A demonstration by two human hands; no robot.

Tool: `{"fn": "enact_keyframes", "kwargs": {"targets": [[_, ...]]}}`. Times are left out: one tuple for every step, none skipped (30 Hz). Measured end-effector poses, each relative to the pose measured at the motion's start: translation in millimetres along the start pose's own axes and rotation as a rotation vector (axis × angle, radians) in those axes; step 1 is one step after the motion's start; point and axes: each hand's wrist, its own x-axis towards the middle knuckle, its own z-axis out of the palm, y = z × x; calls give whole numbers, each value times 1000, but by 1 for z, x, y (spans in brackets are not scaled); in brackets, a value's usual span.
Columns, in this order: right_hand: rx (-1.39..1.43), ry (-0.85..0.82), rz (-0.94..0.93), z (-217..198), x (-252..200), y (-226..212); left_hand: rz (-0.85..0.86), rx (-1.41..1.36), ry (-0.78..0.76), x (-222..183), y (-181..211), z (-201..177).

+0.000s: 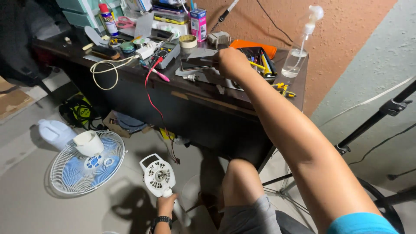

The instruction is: Testing fan motor components with a multimeter and assembling the motor housing and front grill.

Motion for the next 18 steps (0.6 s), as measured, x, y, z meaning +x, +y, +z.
{"fn": "enact_keyframes", "kwargs": {"targets": [[2,2,-5,3,4,0,1,-3,5,0,0,0],[-36,-53,1,7,8,0,4,9,1,1,0,0],[-75,-108,9,10,11,0,7,20,-4,1,0,1],[-75,-107,5,7,7,-8,8,17,-1,1,-3,0],[-91,-122,16,1,2,-15,16,-6,-8,1,-3,1],[-107,-136,27,-5,-2,-21,24,-28,-15,2,-3,1],[-110,-131,29,2,2,-18,30,-29,-17,6,-6,2],[-101,-120,12,8,6,-15,45,-56,-21,10,-8,3],[-94,-109,-2,14,8,-11,62,-82,-28,14,-11,6],[-98,-104,2,23,12,-7,67,-82,-33,18,-15,6],[-83,-81,-26,30,17,-3,86,-103,-20,22,-19,7],[-69,-59,-56,37,21,2,105,-124,-8,26,-22,8],[-73,-53,-54,41,22,3,111,-127,-11,31,-25,10],[-33,-41,-33,45,22,5,108,-108,-3,37,-28,11],[9,-29,-14,49,23,5,105,-90,7,42,-32,12],[6,-23,-14,43,22,3,111,-92,6,44,-29,13],[9,-47,-10,40,18,0,94,-66,5,44,-30,12],[11,-72,-7,37,15,-3,77,-40,5,45,-32,11]]}}
